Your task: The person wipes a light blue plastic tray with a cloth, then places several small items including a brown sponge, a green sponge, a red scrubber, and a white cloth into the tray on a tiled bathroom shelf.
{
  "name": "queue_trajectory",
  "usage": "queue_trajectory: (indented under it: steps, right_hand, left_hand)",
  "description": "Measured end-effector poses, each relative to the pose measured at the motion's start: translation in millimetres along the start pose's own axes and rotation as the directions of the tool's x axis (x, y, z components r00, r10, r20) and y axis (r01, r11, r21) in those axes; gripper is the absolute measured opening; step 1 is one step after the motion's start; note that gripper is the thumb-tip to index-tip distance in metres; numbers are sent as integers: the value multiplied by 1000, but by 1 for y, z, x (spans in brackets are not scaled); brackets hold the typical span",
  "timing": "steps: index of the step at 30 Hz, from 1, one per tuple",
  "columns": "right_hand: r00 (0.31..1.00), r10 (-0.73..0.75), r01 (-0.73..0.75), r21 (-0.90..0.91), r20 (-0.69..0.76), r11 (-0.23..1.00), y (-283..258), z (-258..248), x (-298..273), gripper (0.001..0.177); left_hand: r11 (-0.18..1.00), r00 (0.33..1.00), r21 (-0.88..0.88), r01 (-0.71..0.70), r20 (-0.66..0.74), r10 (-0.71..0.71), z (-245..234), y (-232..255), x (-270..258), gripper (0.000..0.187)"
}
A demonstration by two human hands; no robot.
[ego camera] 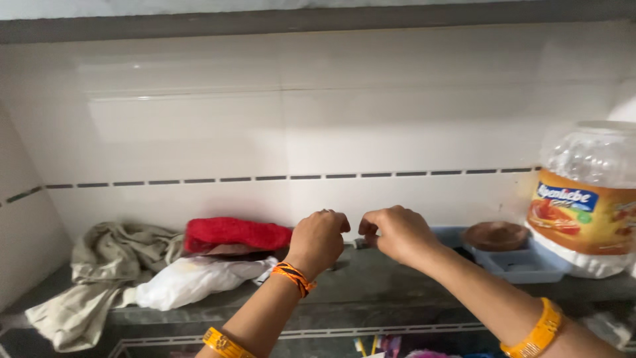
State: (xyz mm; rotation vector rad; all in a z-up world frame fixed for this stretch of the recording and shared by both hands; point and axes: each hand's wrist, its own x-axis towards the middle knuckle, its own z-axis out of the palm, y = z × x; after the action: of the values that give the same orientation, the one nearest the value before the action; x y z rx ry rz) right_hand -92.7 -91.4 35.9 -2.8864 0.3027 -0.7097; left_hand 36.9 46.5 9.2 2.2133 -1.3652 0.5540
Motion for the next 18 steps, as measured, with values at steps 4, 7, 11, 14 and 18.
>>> queue_trajectory:
  steps: [4,7,11,14,18]
  right_hand:
    - [999,5,-2,-79,43,997,-19,27,16,19]
    - [998,59,-59,-205,-6,977,-24,45,23,14]
    - [981,170,-189,-234,-98,954,-25,61,32,30]
    - [968,171,-209,-217,-184,953,-28,71,35,11]
    - [962,148,-169,-72,-230,983,-14,70,28,12]
  left_hand:
    - [993,995,102,-61,87,52,4,-16,-14,16]
    - [988,990,116,-102,112,89,10,-24,-18,17]
    - [992,992,7,-124,11,124,16,-31,-12,10]
    - [992,991,-21,-128,-41,127,18,-38,-12,16]
    - [977,992,-172,-124,-51,117,15,-37,-7,25]
